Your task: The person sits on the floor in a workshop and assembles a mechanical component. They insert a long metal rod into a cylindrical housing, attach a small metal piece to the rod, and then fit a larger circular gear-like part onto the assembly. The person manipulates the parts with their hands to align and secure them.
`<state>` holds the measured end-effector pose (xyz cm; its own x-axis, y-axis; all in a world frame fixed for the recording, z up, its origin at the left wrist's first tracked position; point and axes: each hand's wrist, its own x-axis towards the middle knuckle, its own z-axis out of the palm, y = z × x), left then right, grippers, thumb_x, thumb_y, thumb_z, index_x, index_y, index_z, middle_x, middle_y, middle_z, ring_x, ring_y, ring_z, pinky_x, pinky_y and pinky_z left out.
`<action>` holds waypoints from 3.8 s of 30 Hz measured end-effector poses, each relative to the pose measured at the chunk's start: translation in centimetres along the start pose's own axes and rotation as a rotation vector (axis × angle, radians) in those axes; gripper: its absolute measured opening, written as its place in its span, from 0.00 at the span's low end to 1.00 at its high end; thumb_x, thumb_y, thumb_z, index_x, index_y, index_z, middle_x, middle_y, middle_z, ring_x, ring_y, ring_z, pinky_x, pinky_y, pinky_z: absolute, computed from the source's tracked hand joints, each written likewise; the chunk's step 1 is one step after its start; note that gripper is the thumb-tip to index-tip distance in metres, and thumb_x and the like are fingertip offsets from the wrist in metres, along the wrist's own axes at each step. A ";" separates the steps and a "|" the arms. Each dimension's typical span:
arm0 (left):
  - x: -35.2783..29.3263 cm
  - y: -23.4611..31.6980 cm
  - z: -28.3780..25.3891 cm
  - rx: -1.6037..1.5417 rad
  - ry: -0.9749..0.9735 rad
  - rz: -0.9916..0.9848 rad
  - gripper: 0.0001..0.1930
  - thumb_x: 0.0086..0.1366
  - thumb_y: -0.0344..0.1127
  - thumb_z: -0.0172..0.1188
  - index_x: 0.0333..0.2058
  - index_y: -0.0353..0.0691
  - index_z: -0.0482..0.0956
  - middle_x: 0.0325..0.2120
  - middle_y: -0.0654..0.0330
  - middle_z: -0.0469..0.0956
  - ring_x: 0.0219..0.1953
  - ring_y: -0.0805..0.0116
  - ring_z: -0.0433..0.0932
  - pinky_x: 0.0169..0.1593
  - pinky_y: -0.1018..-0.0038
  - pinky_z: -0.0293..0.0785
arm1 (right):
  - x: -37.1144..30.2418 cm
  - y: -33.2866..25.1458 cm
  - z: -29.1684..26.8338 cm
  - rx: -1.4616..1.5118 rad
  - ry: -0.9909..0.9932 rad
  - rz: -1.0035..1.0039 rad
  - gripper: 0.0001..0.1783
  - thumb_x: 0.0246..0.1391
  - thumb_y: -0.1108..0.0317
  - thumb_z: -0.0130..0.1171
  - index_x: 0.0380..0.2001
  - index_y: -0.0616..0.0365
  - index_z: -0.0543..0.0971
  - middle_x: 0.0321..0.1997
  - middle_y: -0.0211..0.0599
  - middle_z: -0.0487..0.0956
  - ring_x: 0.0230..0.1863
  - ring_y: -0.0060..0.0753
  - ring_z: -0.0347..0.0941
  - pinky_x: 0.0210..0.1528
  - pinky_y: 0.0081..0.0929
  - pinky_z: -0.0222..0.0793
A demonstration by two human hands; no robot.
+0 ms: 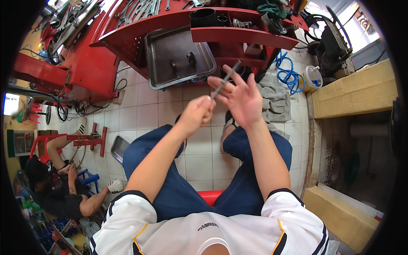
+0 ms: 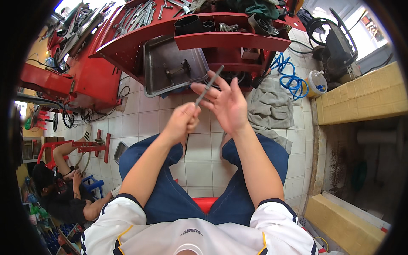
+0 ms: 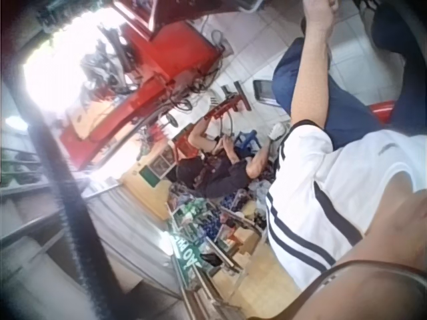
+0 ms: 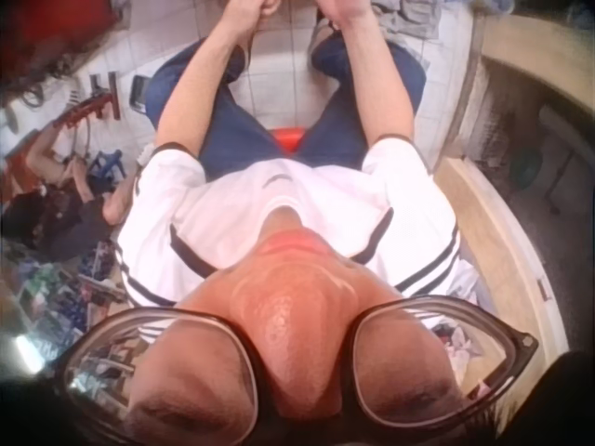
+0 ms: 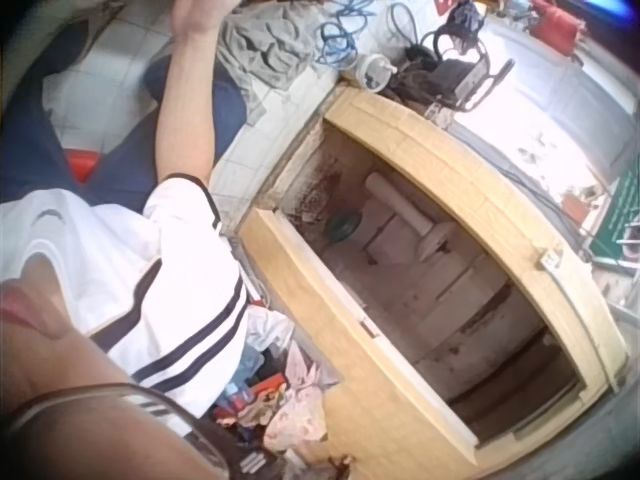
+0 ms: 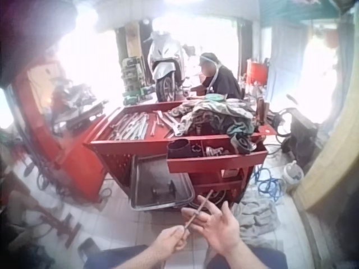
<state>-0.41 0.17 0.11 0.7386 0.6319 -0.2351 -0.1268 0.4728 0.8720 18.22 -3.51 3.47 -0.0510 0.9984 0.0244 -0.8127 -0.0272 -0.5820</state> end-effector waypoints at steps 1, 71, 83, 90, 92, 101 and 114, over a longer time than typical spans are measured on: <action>0.4 0.9 -0.7 -0.026 0.039 0.027 0.19 0.77 0.53 0.47 0.33 0.44 0.67 0.16 0.75 0.52 0.15 0.84 0.49 0.19 0.80 0.43 | 0.0 -0.3 -0.9 -0.085 0.073 -0.010 0.41 0.71 0.37 0.30 0.72 0.61 0.54 0.63 0.56 0.74 0.66 0.47 0.68 0.63 0.42 0.65; -0.8 2.0 0.1 -0.161 -0.156 -0.010 0.20 0.78 0.50 0.43 0.28 0.45 0.61 0.16 0.73 0.51 0.16 0.82 0.47 0.20 0.79 0.42 | 0.2 0.1 -1.5 -0.188 0.190 -0.081 0.35 0.70 0.42 0.39 0.64 0.61 0.65 0.37 0.35 0.78 0.48 0.32 0.74 0.53 0.36 0.70; -1.1 1.2 -0.1 -0.191 -0.141 -0.045 0.20 0.78 0.50 0.43 0.29 0.44 0.62 0.16 0.73 0.52 0.16 0.82 0.47 0.20 0.79 0.42 | 0.5 -0.7 3.1 -0.013 0.445 -0.048 0.38 0.71 0.41 0.34 0.58 0.69 0.73 0.28 0.38 0.81 0.38 0.34 0.79 0.52 0.35 0.73; -1.1 0.8 0.2 -0.172 -0.168 -0.054 0.19 0.78 0.50 0.44 0.29 0.44 0.63 0.16 0.74 0.52 0.16 0.82 0.48 0.20 0.79 0.43 | 1.4 -0.2 1.3 0.082 0.257 -0.016 0.39 0.72 0.39 0.31 0.54 0.68 0.74 0.23 0.33 0.77 0.36 0.32 0.79 0.51 0.34 0.73; -0.9 1.5 0.5 -0.181 -0.155 -0.051 0.20 0.78 0.50 0.43 0.29 0.45 0.62 0.16 0.74 0.52 0.16 0.82 0.48 0.20 0.79 0.43 | 0.6 -1.1 3.9 -0.051 0.475 0.009 0.40 0.72 0.39 0.31 0.54 0.69 0.75 0.19 0.29 0.74 0.32 0.31 0.78 0.50 0.34 0.73; -1.4 1.4 0.3 -0.191 -0.115 -0.050 0.21 0.78 0.51 0.43 0.28 0.45 0.61 0.16 0.74 0.52 0.16 0.82 0.47 0.20 0.78 0.43 | -0.2 -0.5 2.2 -0.033 0.235 0.009 0.41 0.71 0.38 0.32 0.63 0.69 0.67 0.32 0.39 0.81 0.45 0.38 0.79 0.55 0.41 0.71; -1.0 1.7 0.4 -0.177 -0.168 -0.017 0.20 0.79 0.50 0.42 0.28 0.44 0.62 0.16 0.73 0.52 0.16 0.82 0.48 0.20 0.79 0.42 | 0.3 0.9 -7.2 0.246 -0.211 -0.015 0.40 0.71 0.38 0.32 0.66 0.63 0.66 0.47 0.48 0.83 0.56 0.42 0.76 0.62 0.42 0.65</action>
<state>-1.07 0.12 2.01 0.8395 0.5189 -0.1611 -0.2169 0.5919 0.7762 21.69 -2.86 -2.86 -0.1364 0.9672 0.2142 -0.9290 -0.0498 -0.3668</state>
